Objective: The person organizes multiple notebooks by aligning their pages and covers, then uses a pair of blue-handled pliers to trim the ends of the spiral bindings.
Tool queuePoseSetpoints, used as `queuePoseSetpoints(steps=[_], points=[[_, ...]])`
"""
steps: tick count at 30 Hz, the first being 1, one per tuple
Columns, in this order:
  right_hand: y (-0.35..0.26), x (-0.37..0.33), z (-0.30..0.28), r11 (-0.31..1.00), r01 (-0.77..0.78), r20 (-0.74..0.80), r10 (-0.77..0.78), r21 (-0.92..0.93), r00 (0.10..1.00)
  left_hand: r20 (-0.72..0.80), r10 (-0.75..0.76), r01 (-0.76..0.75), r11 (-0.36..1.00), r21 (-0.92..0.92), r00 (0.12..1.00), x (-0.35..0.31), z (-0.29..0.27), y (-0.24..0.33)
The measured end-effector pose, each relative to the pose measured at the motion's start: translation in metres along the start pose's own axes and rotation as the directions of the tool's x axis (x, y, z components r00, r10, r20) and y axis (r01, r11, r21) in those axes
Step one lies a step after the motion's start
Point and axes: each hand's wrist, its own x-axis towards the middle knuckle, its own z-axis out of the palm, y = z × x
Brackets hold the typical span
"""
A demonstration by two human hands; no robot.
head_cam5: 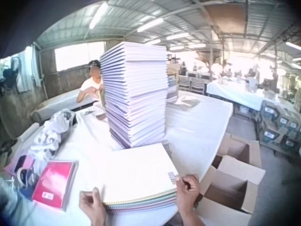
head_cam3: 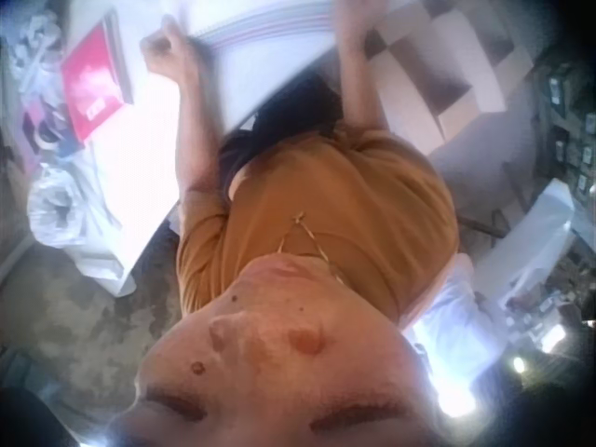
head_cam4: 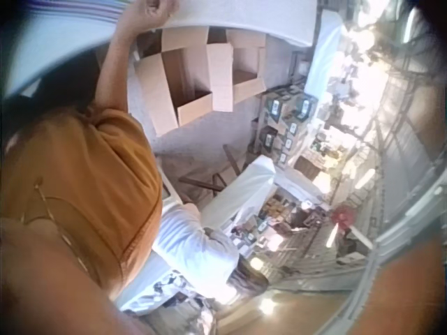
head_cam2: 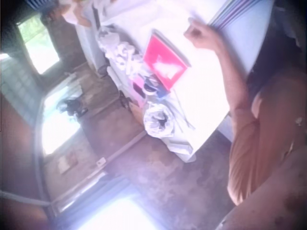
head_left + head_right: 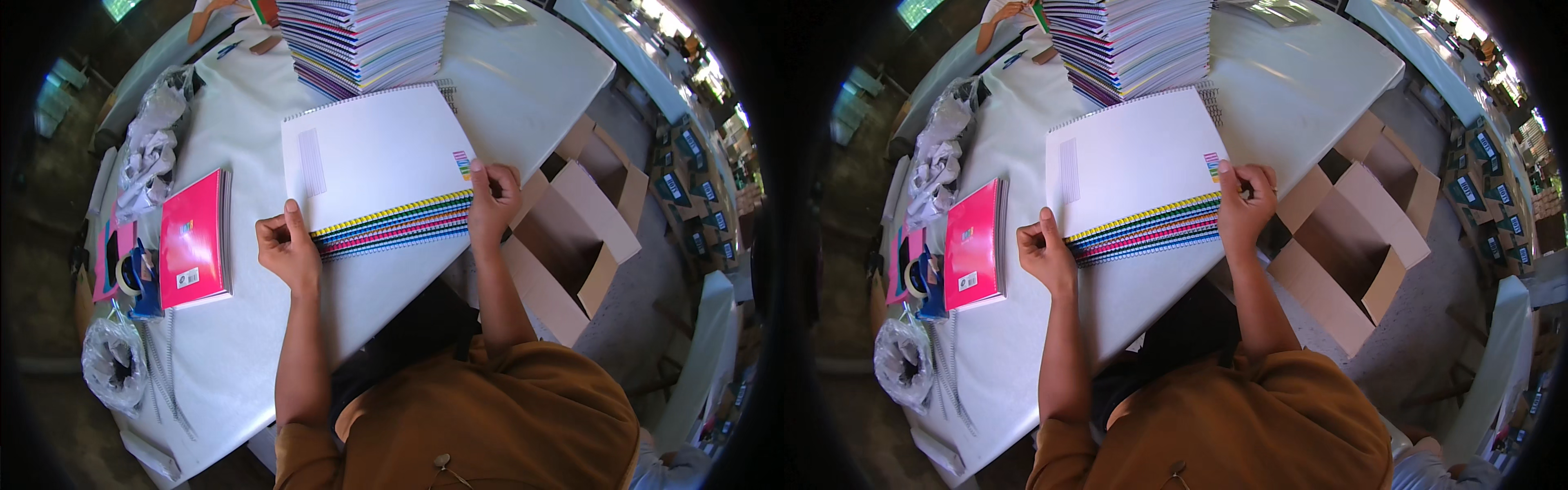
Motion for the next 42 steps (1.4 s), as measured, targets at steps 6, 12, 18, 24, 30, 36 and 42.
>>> queuePoseSetpoints(steps=[6, 12, 18, 24, 30, 36, 42], points=[[0.002, -0.008, 0.002, 0.991, -0.039, -0.161, 0.059, 0.124, 0.985, 0.117, -0.033, 0.041, 0.997, -0.067, 0.993, 0.006, -0.006, -0.008], [-0.012, 0.0, 0.001, 0.986, -0.152, -0.072, 0.147, -0.066, 0.986, 0.104, -0.079, 0.078, 0.997, 0.012, 0.991, 0.004, -0.008, -0.001], [0.0, 0.001, 0.003, 0.989, -0.104, -0.003, 0.104, -0.106, 0.995, 0.157, 0.023, -0.019, 0.999, -0.029, 0.987, 0.005, -0.015, -0.007], [-0.001, -0.004, -0.007, 0.994, -0.01, -0.035, 0.007, -0.109, 0.999, 0.475, 0.077, -0.348, 0.783, 0.515, 0.877, 0.054, -0.072, 0.005], [-0.044, -0.048, -0.011, 0.897, 0.433, 0.099, -0.441, 0.094, 0.892, 0.721, -0.192, -0.577, 0.481, 0.66, 0.666, 0.118, -0.213, -0.019], [-0.055, -0.129, 0.029, 0.979, 0.032, 0.695, -0.165, 0.2, 0.7, 0.734, -0.152, -0.642, 0.392, 0.659, 0.661, 0.113, -0.208, -0.022], [-0.052, -0.123, 0.041, 0.962, -0.255, 0.853, 0.051, 0.098, 0.519, 0.717, -0.235, -0.463, 0.625, 0.628, 0.656, 0.131, -0.223, -0.018]])
